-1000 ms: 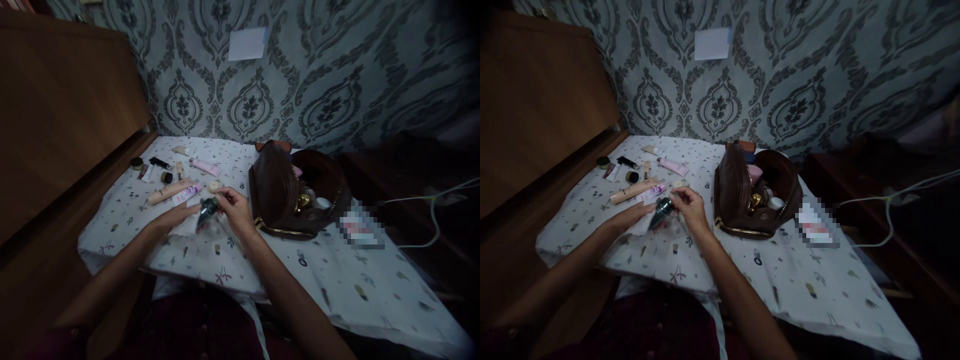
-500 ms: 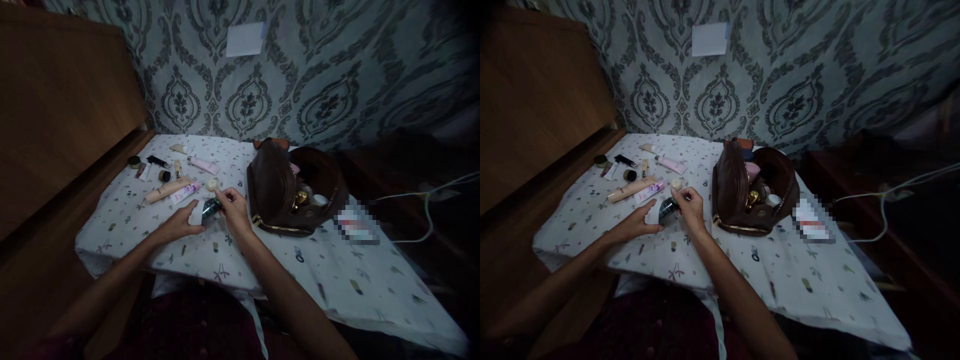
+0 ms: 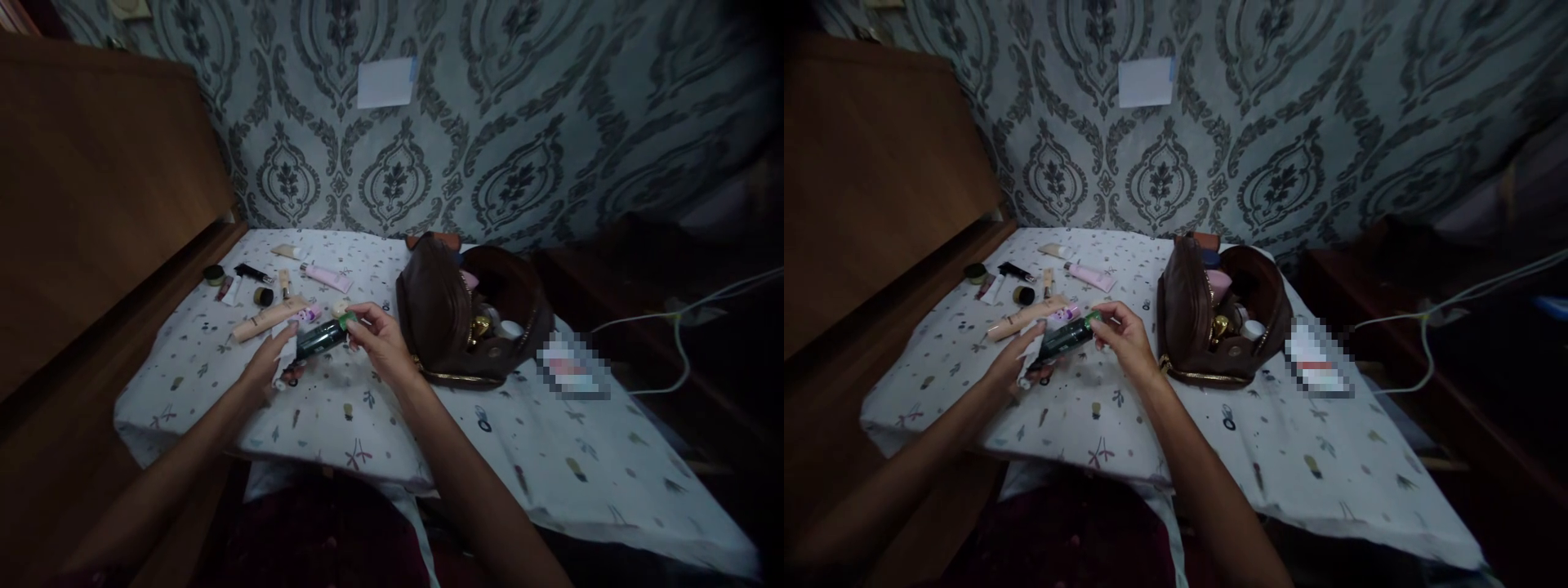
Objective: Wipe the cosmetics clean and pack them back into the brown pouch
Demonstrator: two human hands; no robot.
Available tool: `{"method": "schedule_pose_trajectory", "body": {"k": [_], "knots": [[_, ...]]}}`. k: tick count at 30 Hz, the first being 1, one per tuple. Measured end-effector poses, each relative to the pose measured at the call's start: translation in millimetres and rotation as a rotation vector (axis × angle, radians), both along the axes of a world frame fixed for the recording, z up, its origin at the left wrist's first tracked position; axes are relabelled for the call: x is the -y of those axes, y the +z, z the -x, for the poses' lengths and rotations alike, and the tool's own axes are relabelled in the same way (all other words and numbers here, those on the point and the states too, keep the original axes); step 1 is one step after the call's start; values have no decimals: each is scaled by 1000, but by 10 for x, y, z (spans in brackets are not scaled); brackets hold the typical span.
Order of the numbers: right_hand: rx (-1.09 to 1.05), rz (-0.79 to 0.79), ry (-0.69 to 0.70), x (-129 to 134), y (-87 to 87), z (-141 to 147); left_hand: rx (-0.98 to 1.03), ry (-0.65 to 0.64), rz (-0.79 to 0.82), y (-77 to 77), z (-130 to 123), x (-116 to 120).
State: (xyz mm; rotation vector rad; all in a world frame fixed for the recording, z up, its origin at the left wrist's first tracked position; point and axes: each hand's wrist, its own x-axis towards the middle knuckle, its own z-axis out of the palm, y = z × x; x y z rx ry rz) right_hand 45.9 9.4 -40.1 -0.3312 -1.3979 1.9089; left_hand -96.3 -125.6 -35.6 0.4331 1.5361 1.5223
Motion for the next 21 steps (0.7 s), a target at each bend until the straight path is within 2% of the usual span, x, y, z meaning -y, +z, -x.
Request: {"method": "schedule_pose_trajectory", "body": {"k": [3,8,11,14,16,19,21], "knots": [[4,-67,-34,44,23,3,32,202,-25,3,-21,-65],[90,-139,-76,160,42,29,37,453,-73,64,-46,-166],[149,-280,-183,267,62,17,6,571,-119,119,-51,-244],[201,-531,-315,390,127,-60,72,633,-184,218,-106,-348],[217,-793,-408,452,188,-143,161,625,-239,324,-192,-426],[185,-1191,-625,478,280,-294,281,541,-276,515,-375,-523],[152,-1348,-756,453,335,-411,345,449,-258,636,-511,-566]]}}
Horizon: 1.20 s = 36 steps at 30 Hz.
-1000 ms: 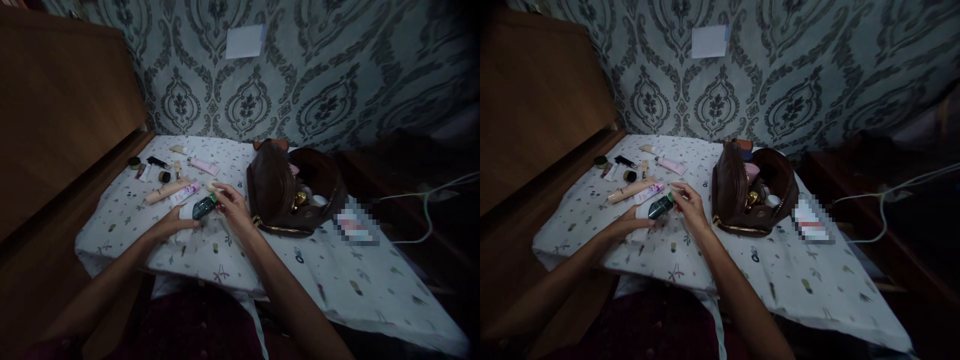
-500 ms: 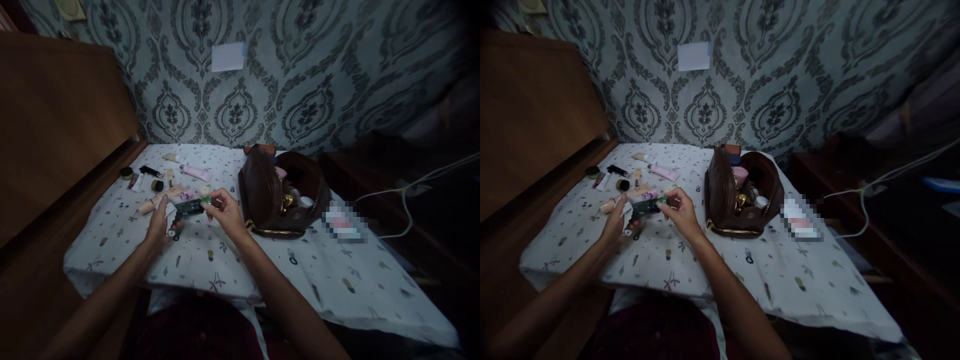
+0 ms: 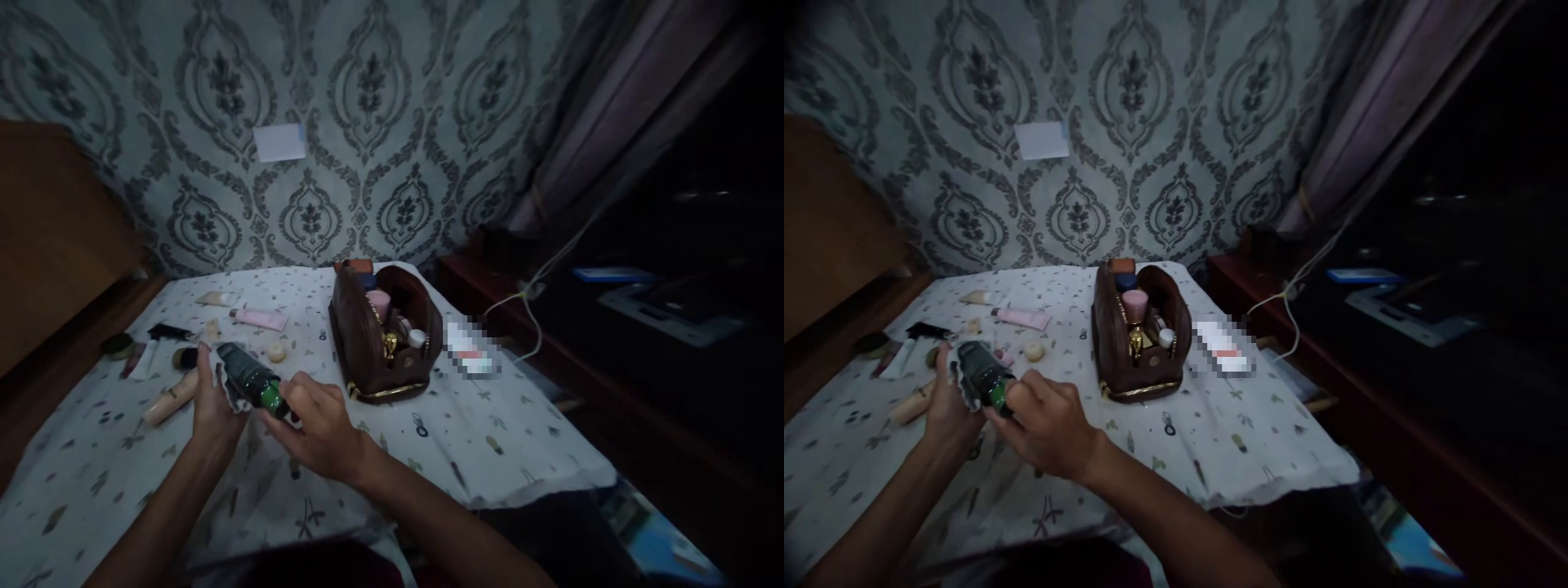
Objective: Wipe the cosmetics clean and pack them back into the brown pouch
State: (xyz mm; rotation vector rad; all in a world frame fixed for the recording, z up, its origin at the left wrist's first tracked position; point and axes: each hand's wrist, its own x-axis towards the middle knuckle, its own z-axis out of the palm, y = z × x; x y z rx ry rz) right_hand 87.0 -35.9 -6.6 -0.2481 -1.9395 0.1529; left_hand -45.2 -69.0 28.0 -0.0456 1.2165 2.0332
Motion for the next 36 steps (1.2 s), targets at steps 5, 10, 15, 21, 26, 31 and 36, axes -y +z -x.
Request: {"method": "schedule_pose_trajectory", "body": {"k": [5,10,15,21,26,31,36], "knots": [[-23,-161,-123,-114,126,-315,21,-195,16,297,-396,-107],[-97,-205,-188,-287,292,-627,-72,-384,-26,507,-874,-265],[-268,-42,-207,-585,514,-1029,-552,-580,-23,328,-1040,-389],[-350,217,-277,-946,771,-1499,-1133,-617,-10,354,-737,-638],[-223,277,-279,-1166,868,-1725,-1675,-790,133,417,-534,-861],[-81,325,-222,-1386,882,-1758,-2160,-812,297,234,-476,-913],[26,314,-183,-1641,938,-1613,-2128,-685,153,20,-438,-893]]}}
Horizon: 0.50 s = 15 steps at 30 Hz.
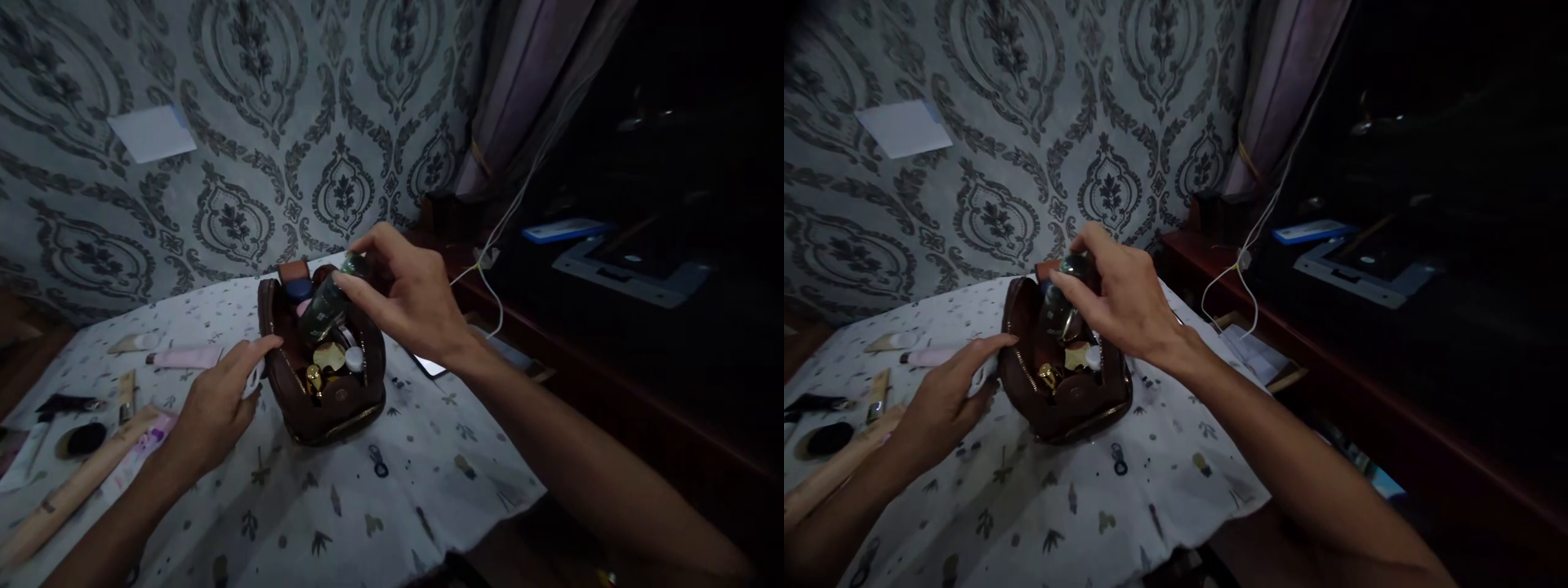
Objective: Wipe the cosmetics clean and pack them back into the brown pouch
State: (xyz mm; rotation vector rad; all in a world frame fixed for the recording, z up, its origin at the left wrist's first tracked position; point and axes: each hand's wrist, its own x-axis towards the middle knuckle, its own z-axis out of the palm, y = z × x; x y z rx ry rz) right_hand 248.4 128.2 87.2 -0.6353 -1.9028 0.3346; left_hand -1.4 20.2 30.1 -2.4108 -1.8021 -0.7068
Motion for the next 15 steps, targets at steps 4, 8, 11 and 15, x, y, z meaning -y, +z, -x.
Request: {"method": "schedule_pose_trajectory", "body": {"k": [4,8,11,15], "knots": [[163,-25,63,-179,5,206,60,-12,-85,-86,-11,1],[332,-47,154,-301,-63,435,83,-28,-105,-87,-47,-8],[444,-66,198,-367,-127,587,90,-28,-91,-87,-48,-7],[561,-93,217,-429,-191,727,74,-13,-66,-108,-18,9]]}}
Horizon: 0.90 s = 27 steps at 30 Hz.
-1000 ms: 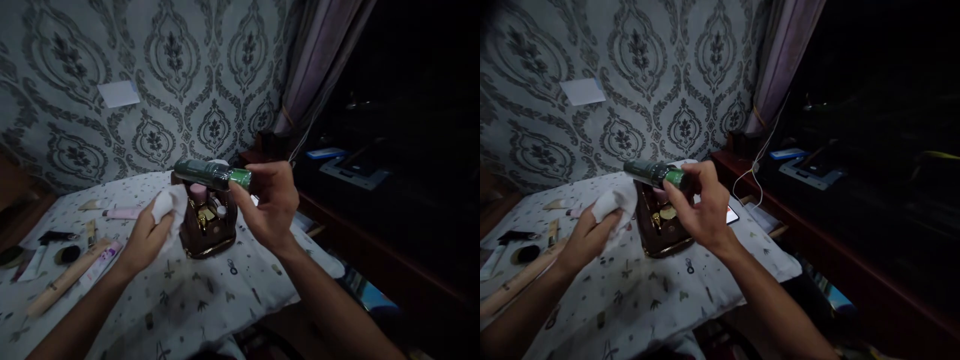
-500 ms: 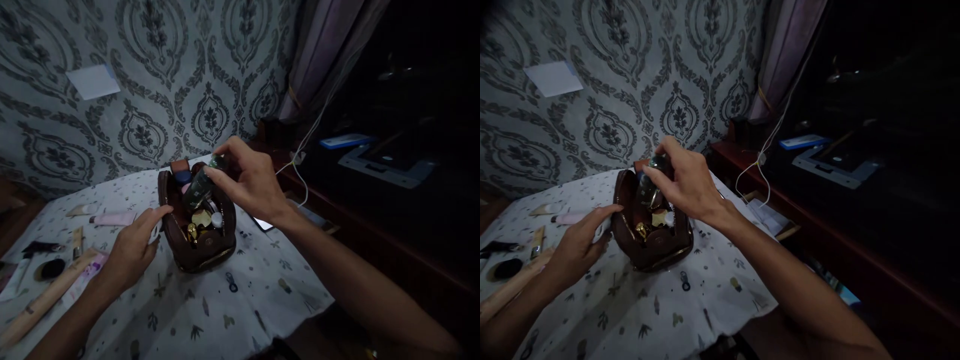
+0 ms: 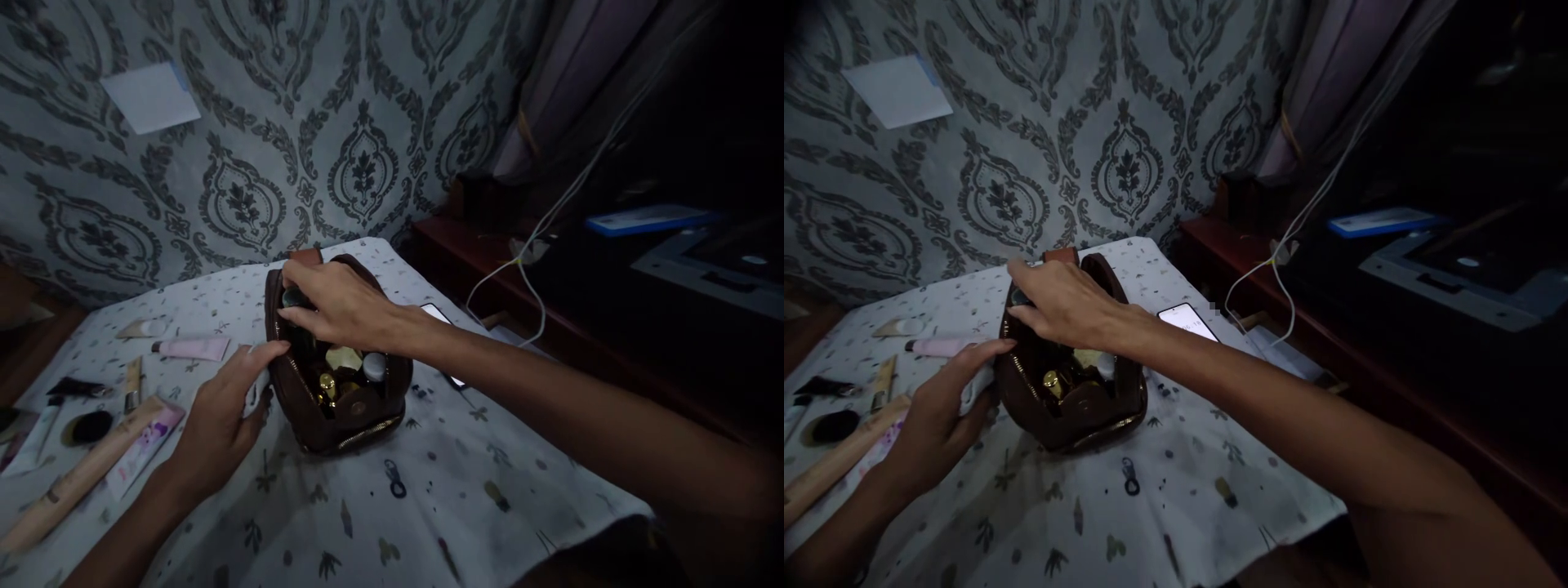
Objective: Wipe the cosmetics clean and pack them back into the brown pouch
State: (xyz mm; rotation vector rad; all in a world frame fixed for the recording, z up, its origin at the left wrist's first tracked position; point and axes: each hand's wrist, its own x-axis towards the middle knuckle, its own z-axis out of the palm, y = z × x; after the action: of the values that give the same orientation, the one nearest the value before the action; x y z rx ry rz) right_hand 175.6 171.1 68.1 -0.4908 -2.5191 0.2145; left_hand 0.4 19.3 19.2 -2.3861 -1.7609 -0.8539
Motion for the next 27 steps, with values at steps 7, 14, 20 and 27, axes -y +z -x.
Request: {"method": "schedule_pose_trajectory", "body": {"k": [7,14,20,27], "knots": [[225,35,5,-46,-97,87,-34,28,18,-42,36,27],[220,37,-17,-107,-205,90,-38,1,36,-31,53,40],[70,43,32,22,-76,-133,-51,-11,47,-28,88,54],[218,224,341,291,26,-438,-57,-8,57,-36,98,47]]}}
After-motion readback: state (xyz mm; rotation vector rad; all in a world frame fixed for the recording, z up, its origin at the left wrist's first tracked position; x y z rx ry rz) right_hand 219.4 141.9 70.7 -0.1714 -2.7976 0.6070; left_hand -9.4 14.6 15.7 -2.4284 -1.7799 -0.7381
